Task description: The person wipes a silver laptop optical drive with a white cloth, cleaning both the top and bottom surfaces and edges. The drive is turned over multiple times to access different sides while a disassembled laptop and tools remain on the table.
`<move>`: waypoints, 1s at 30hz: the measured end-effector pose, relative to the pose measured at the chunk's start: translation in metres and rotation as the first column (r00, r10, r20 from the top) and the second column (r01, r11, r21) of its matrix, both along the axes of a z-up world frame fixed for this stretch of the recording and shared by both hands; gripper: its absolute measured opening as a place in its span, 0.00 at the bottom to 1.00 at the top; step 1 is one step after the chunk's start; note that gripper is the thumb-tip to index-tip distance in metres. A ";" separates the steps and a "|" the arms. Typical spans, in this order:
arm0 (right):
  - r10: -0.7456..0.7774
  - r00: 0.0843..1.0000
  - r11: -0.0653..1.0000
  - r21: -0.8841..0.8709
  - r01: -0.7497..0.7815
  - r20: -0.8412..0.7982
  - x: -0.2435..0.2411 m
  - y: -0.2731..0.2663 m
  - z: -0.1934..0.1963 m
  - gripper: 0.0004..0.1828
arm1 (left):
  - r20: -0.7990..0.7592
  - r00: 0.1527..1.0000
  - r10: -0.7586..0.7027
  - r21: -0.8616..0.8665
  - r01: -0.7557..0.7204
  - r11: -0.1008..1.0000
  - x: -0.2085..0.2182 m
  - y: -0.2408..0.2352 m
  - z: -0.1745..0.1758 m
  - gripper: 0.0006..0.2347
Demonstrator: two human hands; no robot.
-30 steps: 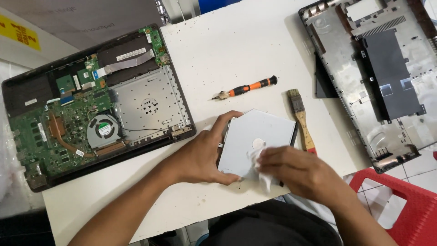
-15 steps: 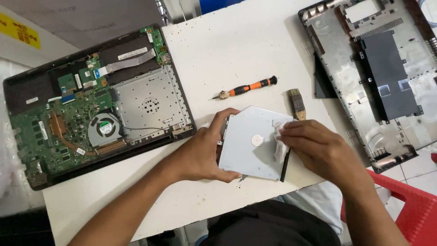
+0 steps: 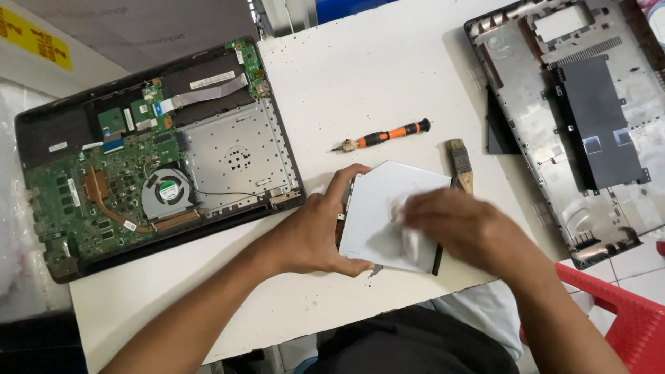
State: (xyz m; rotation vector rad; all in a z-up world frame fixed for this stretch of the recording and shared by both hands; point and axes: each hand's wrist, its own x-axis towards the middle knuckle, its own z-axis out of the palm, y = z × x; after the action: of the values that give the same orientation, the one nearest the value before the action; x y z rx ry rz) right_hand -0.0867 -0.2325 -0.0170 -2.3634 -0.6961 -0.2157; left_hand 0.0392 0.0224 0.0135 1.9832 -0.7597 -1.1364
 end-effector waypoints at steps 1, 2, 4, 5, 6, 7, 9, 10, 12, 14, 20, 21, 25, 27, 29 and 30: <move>0.004 1.000 1.000 0.002 -0.004 -0.002 0.000 -0.001 0.000 0.13 | -0.002 1.000 0.004 0.002 -0.004 1.000 0.000 0.000 0.001 0.52; -0.084 0.996 0.996 -0.020 0.085 0.027 0.001 -0.002 0.001 0.12 | -0.010 1.000 -0.001 0.012 0.001 1.000 -0.001 0.000 0.002 0.52; -0.166 0.984 0.985 -0.034 0.169 0.070 0.002 0.004 0.004 0.12 | -0.006 1.000 0.000 0.026 0.000 1.000 0.001 0.001 0.003 0.52; -0.018 1.000 1.000 0.008 0.018 0.023 -0.002 0.011 0.007 0.14 | -0.009 1.000 -0.005 -0.001 0.005 1.000 0.001 0.001 0.000 0.52; 0.133 0.991 0.990 0.056 -0.131 -0.017 -0.005 0.019 0.010 0.17 | -0.012 1.000 -0.011 -0.028 0.010 1.000 0.001 0.001 -0.002 0.52; 0.131 0.991 0.990 0.054 -0.130 -0.017 -0.004 0.013 0.008 0.17 | -0.012 1.000 -0.013 -0.030 0.012 0.999 0.001 0.000 -0.001 0.52; 0.031 0.999 0.999 0.038 -0.031 -0.017 -0.004 0.004 0.002 0.11 | -0.009 1.000 -0.005 -0.022 0.004 1.000 0.000 0.000 0.002 0.52; 0.031 0.999 0.999 0.037 -0.030 -0.021 -0.004 0.003 0.003 0.11 | -0.013 1.000 -0.005 -0.023 0.005 1.000 -0.001 0.000 0.001 0.52; -0.149 0.987 0.988 -0.042 0.151 0.056 0.000 0.001 0.005 0.14 | 0.001 1.000 0.003 -0.001 -0.003 1.000 0.000 0.000 0.002 0.52; -0.007 0.999 1.000 -0.012 0.007 0.052 -0.005 0.016 0.009 0.14 | -0.004 1.000 0.004 -0.010 -0.005 1.000 0.000 0.002 -0.001 0.52; -0.192 0.981 0.976 -0.102 0.194 0.028 -0.005 -0.006 0.001 0.17 | -0.020 1.000 0.006 -0.011 -0.006 1.000 -0.002 0.000 0.002 0.52; -0.340 0.939 0.929 -0.134 0.344 0.055 -0.002 -0.010 0.002 0.22 | -0.049 0.999 0.013 0.006 -0.012 1.000 -0.001 0.000 0.005 0.52; -0.412 0.909 0.892 -0.173 0.418 0.070 -0.006 -0.013 -0.009 0.14 | -0.034 0.999 0.010 -0.025 -0.011 1.000 0.000 0.001 0.003 0.51; -0.434 0.898 0.889 -0.130 0.440 0.072 -0.001 -0.019 -0.012 0.09 | -0.027 1.000 0.002 -0.020 -0.003 1.000 -0.001 0.002 0.003 0.51; -0.416 0.903 0.896 -0.120 0.427 0.106 0.004 -0.015 -0.016 0.09 | -0.026 1.000 0.006 -0.011 -0.006 1.000 -0.001 0.002 0.004 0.51; -0.401 0.906 0.903 -0.110 0.416 0.140 0.007 -0.013 -0.018 0.08 | -0.025 1.000 0.007 -0.001 -0.007 1.000 -0.001 0.001 0.005 0.51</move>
State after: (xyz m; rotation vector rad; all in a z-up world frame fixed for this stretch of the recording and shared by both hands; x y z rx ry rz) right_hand -0.0796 -0.2455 -0.0350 -2.6276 -0.2590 -0.5022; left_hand 0.0383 0.0237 0.0187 1.9663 -0.7402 -1.1544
